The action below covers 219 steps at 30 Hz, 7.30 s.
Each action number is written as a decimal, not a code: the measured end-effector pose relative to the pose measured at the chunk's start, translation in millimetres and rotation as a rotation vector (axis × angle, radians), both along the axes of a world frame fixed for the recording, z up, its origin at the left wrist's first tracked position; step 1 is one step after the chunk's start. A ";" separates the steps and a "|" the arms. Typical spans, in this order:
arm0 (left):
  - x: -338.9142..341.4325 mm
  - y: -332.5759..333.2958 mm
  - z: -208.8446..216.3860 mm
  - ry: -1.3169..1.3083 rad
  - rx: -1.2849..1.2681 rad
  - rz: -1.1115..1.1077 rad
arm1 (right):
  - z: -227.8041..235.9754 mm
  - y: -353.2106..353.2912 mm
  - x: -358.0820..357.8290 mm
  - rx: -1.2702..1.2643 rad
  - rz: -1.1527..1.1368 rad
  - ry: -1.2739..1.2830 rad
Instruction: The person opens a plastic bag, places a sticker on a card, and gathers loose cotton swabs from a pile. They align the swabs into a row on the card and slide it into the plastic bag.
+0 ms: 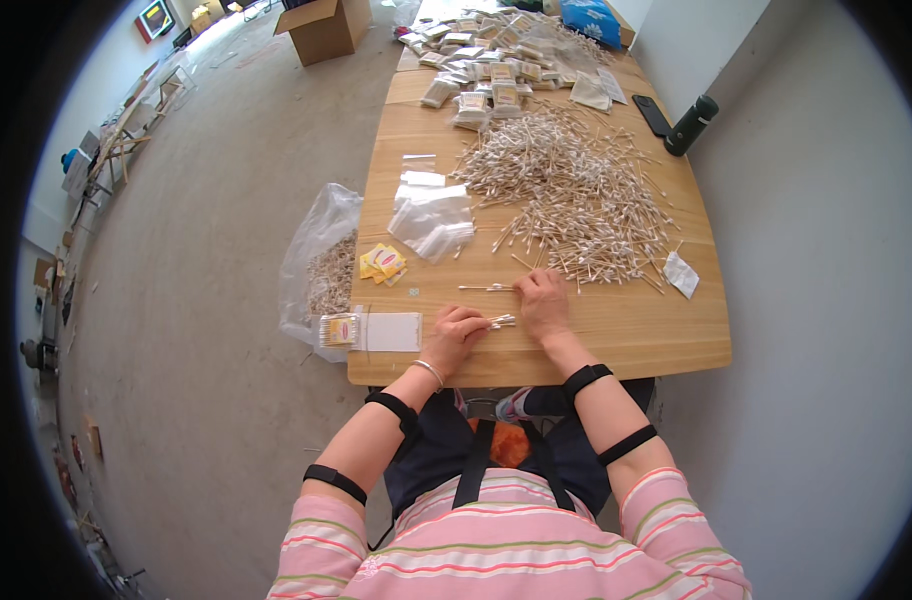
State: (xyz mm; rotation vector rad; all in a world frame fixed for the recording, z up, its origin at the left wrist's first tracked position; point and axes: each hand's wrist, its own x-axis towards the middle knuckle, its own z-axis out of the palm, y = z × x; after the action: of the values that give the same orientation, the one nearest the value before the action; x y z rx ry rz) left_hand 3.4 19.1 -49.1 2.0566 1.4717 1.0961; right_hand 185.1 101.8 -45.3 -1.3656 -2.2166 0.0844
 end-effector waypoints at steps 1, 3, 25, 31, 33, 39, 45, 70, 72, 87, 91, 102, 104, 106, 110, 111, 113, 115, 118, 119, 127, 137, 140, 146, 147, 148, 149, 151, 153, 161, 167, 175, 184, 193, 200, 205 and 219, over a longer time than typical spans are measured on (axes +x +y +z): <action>1.1 -0.3 -1.1 0.001 0.001 0.000 | -1.7 -2.0 -5.5 0.003 0.029 0.027; 5.0 -1.1 5.4 0.050 0.047 0.054 | -1.8 -8.3 -14.9 -0.032 0.038 0.044; -1.5 3.1 1.9 0.042 0.025 0.116 | -2.7 -4.8 5.3 -0.242 -0.076 0.181; 1.9 -1.4 10.8 -0.059 -0.095 0.220 | -1.8 -23.5 -22.9 -0.367 0.135 0.250; -2.0 -5.9 12.1 -0.054 -0.075 0.171 | 1.1 -44.1 -28.2 -0.205 0.095 0.088; -4.4 -2.9 4.8 -0.286 -0.133 0.211 | -0.3 -66.0 -34.0 -0.181 0.175 -0.271; -2.7 -3.9 2.2 -0.049 -0.002 0.240 | 3.5 -86.9 -32.7 -0.227 0.218 -0.339; -32.6 -19.2 19.1 0.040 -0.109 -0.001 | 13.9 -37.2 -23.5 -0.283 0.188 0.126; -29.6 -19.7 17.9 0.062 -0.107 0.013 | 10.8 -39.9 -23.7 -0.290 0.175 0.126; -15.4 -10.1 1.7 -0.140 -0.022 0.229 | 2.2 -47.9 -56.4 -0.283 0.152 -0.239; -22.6 -10.2 -6.0 -0.429 -0.217 0.315 | 13.8 -56.2 -54.1 -0.202 0.207 -0.391; -22.6 10.2 -11.7 -0.586 -0.229 0.351 | 11.8 -34.7 -51.3 -0.249 0.281 -0.367; -18.4 12.8 -14.4 -0.582 -0.180 0.365 | 9.0 -40.4 -48.8 -0.231 0.298 -0.377; -19.2 11.9 -17.3 -0.576 -0.130 0.386 | 5.3 -54.1 -43.9 -0.188 0.319 -0.371; -13.8 7.8 -1.9 -0.559 -0.211 0.365 | 4.5 -56.0 -34.0 -0.129 0.325 -0.403; -13.4 7.2 0.1 -0.568 -0.240 0.365 | 5.6 -55.1 -33.4 -0.168 0.304 -0.359; -10.9 8.2 -1.3 -0.564 -0.209 0.359 | 8.1 -52.1 -31.9 -0.205 0.284 -0.313; -8.1 6.6 -1.3 -0.559 -0.176 0.358 | 11.1 -48.3 -28.9 -0.240 0.168 -0.173; 0.5 5.6 6.0 -0.669 -0.340 0.282 | 11.4 -48.2 -21.7 -0.259 0.133 -0.020; -0.1 6.1 3.3 -0.644 -0.298 0.318 | 7.7 -48.6 -21.3 -0.257 0.131 -0.019; 5.9 7.4 6.6 -0.651 -0.237 0.382 | -8.6 -54.2 -41.9 -0.375 0.115 0.644; -2.7 10.4 -14.0 -0.867 -0.156 0.348 | -9.2 -48.2 -60.1 -0.154 0.106 0.356; -3.2 8.4 -13.0 -0.853 -0.163 0.358 | -1.6 -45.3 -61.3 -0.330 0.263 0.196; -4.7 9.5 -12.3 -0.919 -0.166 0.327 | -4.8 -46.1 -49.7 -0.331 0.234 0.498; -4.9 8.8 -11.7 -0.926 -0.174 0.306 | -3.8 -46.0 -48.8 -0.421 0.180 0.659; -4.3 7.4 -11.0 -0.928 -0.178 0.308 | -2.8 -47.0 -48.0 -0.509 0.122 0.820; -4.0 8.9 -9.6 -0.892 -0.185 0.292 | -3.1 -47.5 -49.3 -0.507 0.119 0.820; -1.6 10.5 -7.0 -0.856 -0.192 0.273 | -4.0 -50.3 -53.8 -0.532 0.177 0.832; 1.9 10.6 -6.7 -0.783 -0.234 0.238 | -6.1 -50.2 -52.4 -0.492 0.211 0.749; -1.8 10.6 -14.7 -0.997 -0.240 0.238 | 9.9 -68.8 -42.3 -0.237 0.402 -0.226; 1.3 11.1 -8.7 -1.098 -0.277 0.199 | 12.5 -64.4 -50.9 -0.279 0.302 -0.346; -2.1 12.0 -8.4 -1.079 -0.236 0.206 | -2.2 -62.5 -50.3 -0.203 0.199 -0.311; -3.6 16.2 -7.9 -1.055 -0.204 0.295 | 13.9 -40.1 -47.1 -0.331 0.338 -0.064; 5.3 14.1 -3.7 -1.028 -0.244 0.271 | -5.6 -38.9 -51.3 -0.342 0.041 0.802; 8.9 14.1 -9.7 -0.984 -0.209 0.270 | -6.8 -39.8 -61.0 -0.383 0.071 0.853; 8.4 14.9 -6.0 -1.008 -0.191 0.332 | 0.2 -37.2 -52.2 -0.383 0.201 0.408; 2.9 14.2 -1.6 -0.809 -0.270 0.205 | -8.1 -42.6 -56.0 -0.373 0.188 0.558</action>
State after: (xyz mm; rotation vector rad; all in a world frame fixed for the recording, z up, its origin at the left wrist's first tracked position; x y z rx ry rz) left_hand 6.3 33.3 -50.7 1.0780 1.3020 1.4706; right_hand 129.1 59.3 -53.4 -1.1225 -1.8900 0.8740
